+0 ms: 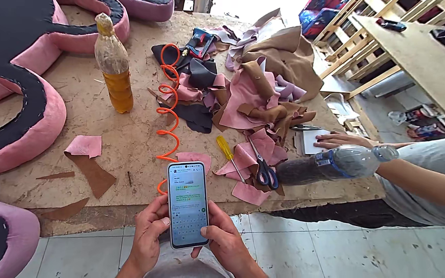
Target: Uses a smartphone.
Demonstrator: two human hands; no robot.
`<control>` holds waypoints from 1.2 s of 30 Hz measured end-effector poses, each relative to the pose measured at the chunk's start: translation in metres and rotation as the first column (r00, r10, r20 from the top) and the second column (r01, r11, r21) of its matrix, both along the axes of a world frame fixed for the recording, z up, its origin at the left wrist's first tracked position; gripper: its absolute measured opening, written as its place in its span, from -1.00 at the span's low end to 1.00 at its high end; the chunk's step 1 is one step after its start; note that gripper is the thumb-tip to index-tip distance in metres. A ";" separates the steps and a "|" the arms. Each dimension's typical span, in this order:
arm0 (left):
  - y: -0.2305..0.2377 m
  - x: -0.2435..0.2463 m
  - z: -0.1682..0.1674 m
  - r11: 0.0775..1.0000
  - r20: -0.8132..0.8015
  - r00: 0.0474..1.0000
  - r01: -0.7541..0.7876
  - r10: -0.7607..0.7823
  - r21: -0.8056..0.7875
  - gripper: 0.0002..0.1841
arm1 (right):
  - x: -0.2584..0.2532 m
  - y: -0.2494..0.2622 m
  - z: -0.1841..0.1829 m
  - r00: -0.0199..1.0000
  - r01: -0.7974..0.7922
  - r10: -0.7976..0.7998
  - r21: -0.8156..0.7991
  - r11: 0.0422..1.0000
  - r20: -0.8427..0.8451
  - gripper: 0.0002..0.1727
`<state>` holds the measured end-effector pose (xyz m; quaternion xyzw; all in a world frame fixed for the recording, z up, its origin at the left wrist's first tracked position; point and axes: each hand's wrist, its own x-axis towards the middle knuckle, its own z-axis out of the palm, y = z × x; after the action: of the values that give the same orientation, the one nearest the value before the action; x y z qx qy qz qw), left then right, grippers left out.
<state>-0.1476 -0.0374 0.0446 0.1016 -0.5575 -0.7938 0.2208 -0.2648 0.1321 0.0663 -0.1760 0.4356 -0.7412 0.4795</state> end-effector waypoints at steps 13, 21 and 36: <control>-0.001 -0.002 0.002 0.998 0.021 1.000 0.013 -0.012 -0.061 -0.48 | 0.004 -0.006 0.001 0.995 0.083 -0.080 0.043 0.996 -0.057 -0.60; 0.006 -0.010 0.010 0.954 0.159 0.965 -0.164 0.208 -0.252 -0.59 | 0.007 -0.009 0.003 0.990 0.049 -0.040 0.060 0.997 -0.138 -0.51; 0.002 0.007 -0.003 0.995 0.033 0.997 -0.071 0.073 -0.063 -0.42 | 0.016 -0.006 -0.004 0.996 0.079 -0.076 0.051 0.996 -0.050 -0.49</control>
<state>-0.1410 -0.0357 0.0420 0.1288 -0.5815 -0.7658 0.2425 -0.2483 0.1256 0.0624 -0.1639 0.4731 -0.7429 0.4443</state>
